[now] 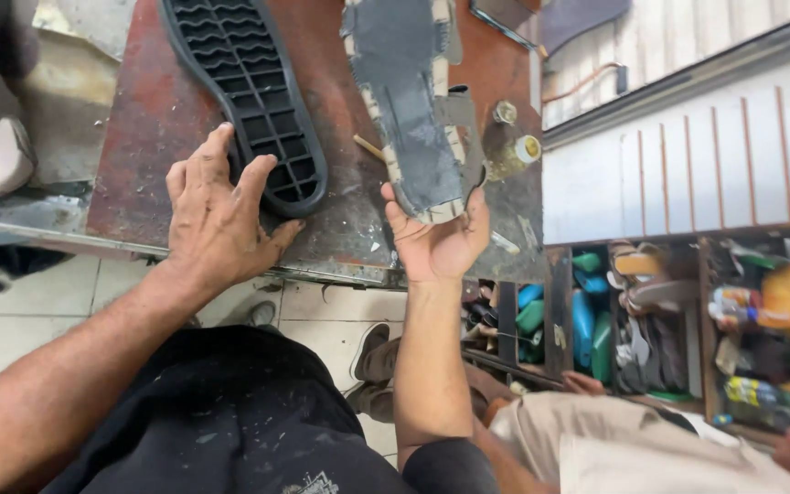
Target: The person applies a substance to the sole of a grey sandal using a brush, then manipulates the sandal's straps and sole to check the fit. They place the sandal on a glass counter and briefly handle a piece of cardboard before the video ends.
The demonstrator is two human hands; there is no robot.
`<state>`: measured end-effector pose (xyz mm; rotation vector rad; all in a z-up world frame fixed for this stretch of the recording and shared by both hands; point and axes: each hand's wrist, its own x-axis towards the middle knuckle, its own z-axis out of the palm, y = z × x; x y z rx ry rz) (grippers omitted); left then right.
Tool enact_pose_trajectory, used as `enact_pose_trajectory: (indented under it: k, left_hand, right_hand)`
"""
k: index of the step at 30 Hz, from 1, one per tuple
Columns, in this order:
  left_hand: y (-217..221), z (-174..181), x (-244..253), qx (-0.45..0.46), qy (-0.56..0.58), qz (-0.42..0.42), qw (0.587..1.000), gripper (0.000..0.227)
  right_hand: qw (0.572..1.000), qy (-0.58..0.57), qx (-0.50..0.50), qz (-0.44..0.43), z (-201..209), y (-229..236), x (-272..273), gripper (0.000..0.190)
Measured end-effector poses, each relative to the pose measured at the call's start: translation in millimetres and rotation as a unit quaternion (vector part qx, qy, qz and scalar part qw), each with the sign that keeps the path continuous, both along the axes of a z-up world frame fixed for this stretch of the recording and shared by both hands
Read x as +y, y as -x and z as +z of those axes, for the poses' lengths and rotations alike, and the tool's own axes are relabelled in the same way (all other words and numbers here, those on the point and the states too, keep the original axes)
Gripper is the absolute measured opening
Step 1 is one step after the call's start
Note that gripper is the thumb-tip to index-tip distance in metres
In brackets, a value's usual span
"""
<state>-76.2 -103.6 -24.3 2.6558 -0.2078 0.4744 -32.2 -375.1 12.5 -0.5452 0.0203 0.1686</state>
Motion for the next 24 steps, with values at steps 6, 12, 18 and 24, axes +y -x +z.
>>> enact_pose_trajectory:
  k: [6,12,18,24]
  left_hand:
    - [2.0,-1.6,3.9,-0.054,0.038,-0.012,0.998,0.075]
    - [6.8,15.1,6.1,-0.046,0.078,-0.003,0.996,0.066]
    - [4.3,-21.7,9.3,-0.209,0.269,-0.034,0.940,0.058]
    - [26.9,-40.8,35.4,-0.242,0.370,-0.108,0.891,0.045]
  right_hand:
    - [0.998,0.046,-0.003,-0.039,11.9,29.7,7.7,0.057]
    - [0.923,0.322,-0.133,-0.165,-1.9,37.2,13.2,0.050]
    - [0.672,0.666,-0.259,-0.193,11.2,22.1,93.1,0.083]
    - [0.487,0.799,-0.311,-0.167,14.5,-6.3,136.5,0.082]
